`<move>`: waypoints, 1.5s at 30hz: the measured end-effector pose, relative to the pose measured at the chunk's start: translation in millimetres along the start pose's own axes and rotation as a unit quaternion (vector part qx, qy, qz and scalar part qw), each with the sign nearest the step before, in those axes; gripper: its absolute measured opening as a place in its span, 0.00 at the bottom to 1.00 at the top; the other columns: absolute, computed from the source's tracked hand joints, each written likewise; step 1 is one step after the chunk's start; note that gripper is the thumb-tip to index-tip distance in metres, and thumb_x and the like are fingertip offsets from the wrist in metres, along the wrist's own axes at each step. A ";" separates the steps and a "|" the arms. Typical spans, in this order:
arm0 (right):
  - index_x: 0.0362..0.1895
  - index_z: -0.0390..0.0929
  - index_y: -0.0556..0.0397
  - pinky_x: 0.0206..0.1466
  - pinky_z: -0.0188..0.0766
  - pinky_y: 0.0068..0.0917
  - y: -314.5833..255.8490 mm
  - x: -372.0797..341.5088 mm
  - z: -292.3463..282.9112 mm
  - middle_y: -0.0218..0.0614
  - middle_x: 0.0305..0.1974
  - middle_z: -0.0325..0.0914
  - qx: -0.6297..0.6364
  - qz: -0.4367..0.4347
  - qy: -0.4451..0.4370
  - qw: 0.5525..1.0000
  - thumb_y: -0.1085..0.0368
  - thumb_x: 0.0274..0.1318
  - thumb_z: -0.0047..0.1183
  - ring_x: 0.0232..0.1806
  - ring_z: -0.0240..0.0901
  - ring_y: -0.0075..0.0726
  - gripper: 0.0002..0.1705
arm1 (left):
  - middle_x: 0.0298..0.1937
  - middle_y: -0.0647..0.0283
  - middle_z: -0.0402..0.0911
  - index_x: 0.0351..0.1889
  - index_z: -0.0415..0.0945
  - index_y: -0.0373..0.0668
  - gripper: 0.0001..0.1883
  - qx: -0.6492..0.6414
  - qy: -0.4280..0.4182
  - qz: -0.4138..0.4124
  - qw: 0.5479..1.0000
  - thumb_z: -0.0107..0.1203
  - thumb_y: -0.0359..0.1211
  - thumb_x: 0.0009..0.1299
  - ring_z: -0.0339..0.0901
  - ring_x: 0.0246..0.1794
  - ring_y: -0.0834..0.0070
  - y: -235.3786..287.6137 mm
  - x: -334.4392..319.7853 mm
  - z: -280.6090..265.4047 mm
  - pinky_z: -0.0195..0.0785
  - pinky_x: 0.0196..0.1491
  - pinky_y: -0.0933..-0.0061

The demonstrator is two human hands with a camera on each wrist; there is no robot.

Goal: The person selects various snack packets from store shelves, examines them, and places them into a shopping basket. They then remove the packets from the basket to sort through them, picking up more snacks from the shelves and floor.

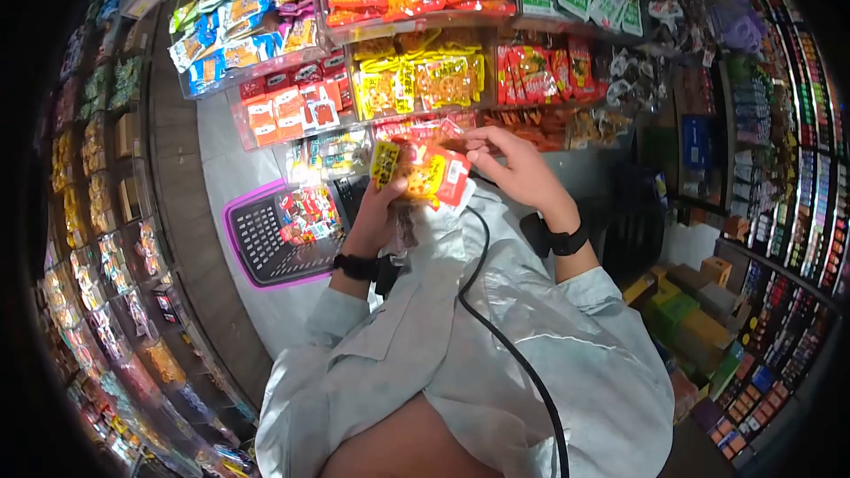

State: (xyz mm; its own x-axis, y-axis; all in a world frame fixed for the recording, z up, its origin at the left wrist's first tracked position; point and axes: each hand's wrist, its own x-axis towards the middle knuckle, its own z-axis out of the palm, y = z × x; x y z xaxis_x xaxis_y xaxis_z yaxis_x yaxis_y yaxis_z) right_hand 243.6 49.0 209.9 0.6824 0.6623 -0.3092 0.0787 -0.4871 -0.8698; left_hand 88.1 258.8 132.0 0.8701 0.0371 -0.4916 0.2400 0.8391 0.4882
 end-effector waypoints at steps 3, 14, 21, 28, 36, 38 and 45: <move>0.63 0.74 0.56 0.61 0.69 0.28 -15.2 -20.3 18.3 0.34 0.52 0.81 0.030 0.018 0.006 0.999 0.57 0.74 0.51 0.55 0.75 0.25 0.21 | 0.61 0.60 0.78 0.69 0.66 0.37 0.26 0.037 -0.076 -0.040 0.996 0.55 0.26 0.72 0.79 0.59 0.70 11.0 5.4 11.6 0.73 0.62 0.66; 0.55 0.79 0.57 0.48 0.75 0.25 11.9 -72.6 32.0 0.35 0.41 0.86 0.072 0.088 0.123 0.986 0.60 0.68 0.60 0.42 0.80 0.22 0.18 | 0.60 0.63 0.80 0.68 0.69 0.39 0.28 0.164 -0.173 -0.109 0.965 0.59 0.26 0.68 0.79 0.59 0.73 -9.4 16.2 31.7 0.71 0.63 0.68; 0.52 0.79 0.58 0.49 0.72 0.22 41.8 -81.4 11.7 0.30 0.42 0.82 0.127 0.073 0.166 0.975 0.63 0.71 0.54 0.43 0.74 0.18 0.13 | 0.61 0.62 0.79 0.69 0.68 0.38 0.30 0.188 -0.122 -0.088 0.971 0.62 0.26 0.68 0.77 0.60 0.73 -41.4 11.6 45.6 0.70 0.64 0.67; 0.53 0.74 0.57 0.49 0.71 0.20 107.7 -104.7 -38.8 0.28 0.42 0.80 0.275 -0.007 0.225 0.935 0.62 0.75 0.49 0.45 0.72 0.15 0.12 | 0.62 0.60 0.79 0.67 0.70 0.37 0.27 0.233 -0.105 -0.038 0.966 0.59 0.26 0.69 0.77 0.63 0.70 -86.4 8.4 110.3 0.70 0.65 0.65; 0.58 0.70 0.57 0.41 0.75 0.19 173.6 -175.8 -104.2 0.34 0.42 0.82 0.337 0.037 0.281 0.898 0.67 0.71 0.54 0.38 0.77 0.17 0.16 | 0.62 0.59 0.79 0.67 0.69 0.36 0.25 0.165 -0.019 -0.046 0.985 0.56 0.24 0.71 0.78 0.60 0.69 -184.4 12.9 155.2 0.74 0.61 0.66; 0.54 0.70 0.57 0.44 0.76 0.21 191.4 -198.9 -116.1 0.36 0.45 0.82 0.337 0.067 0.310 0.887 0.70 0.70 0.54 0.41 0.78 0.19 0.13 | 0.61 0.58 0.79 0.66 0.70 0.35 0.24 0.186 -0.012 -0.072 0.980 0.56 0.24 0.71 0.79 0.60 0.68 -205.3 17.7 157.9 0.74 0.61 0.66; 0.43 0.69 0.54 0.60 0.73 0.26 243.6 -256.8 -155.7 0.44 0.55 0.79 0.463 -0.072 0.346 0.813 0.80 0.62 0.54 0.56 0.75 0.29 0.11 | 0.61 0.57 0.79 0.66 0.69 0.35 0.26 0.237 -0.085 -0.122 0.960 0.57 0.23 0.68 0.79 0.61 0.67 -232.7 35.5 216.3 0.73 0.63 0.64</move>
State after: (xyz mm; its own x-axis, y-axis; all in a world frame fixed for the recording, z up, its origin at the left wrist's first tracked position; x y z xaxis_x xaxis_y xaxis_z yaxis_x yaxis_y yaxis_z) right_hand 200.7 -328.5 137.3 0.9851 0.0406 -0.1670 -0.1687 0.4158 -0.8937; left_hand 156.2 -52.6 156.9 0.8113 -0.2528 -0.5272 0.5793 0.4696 0.6663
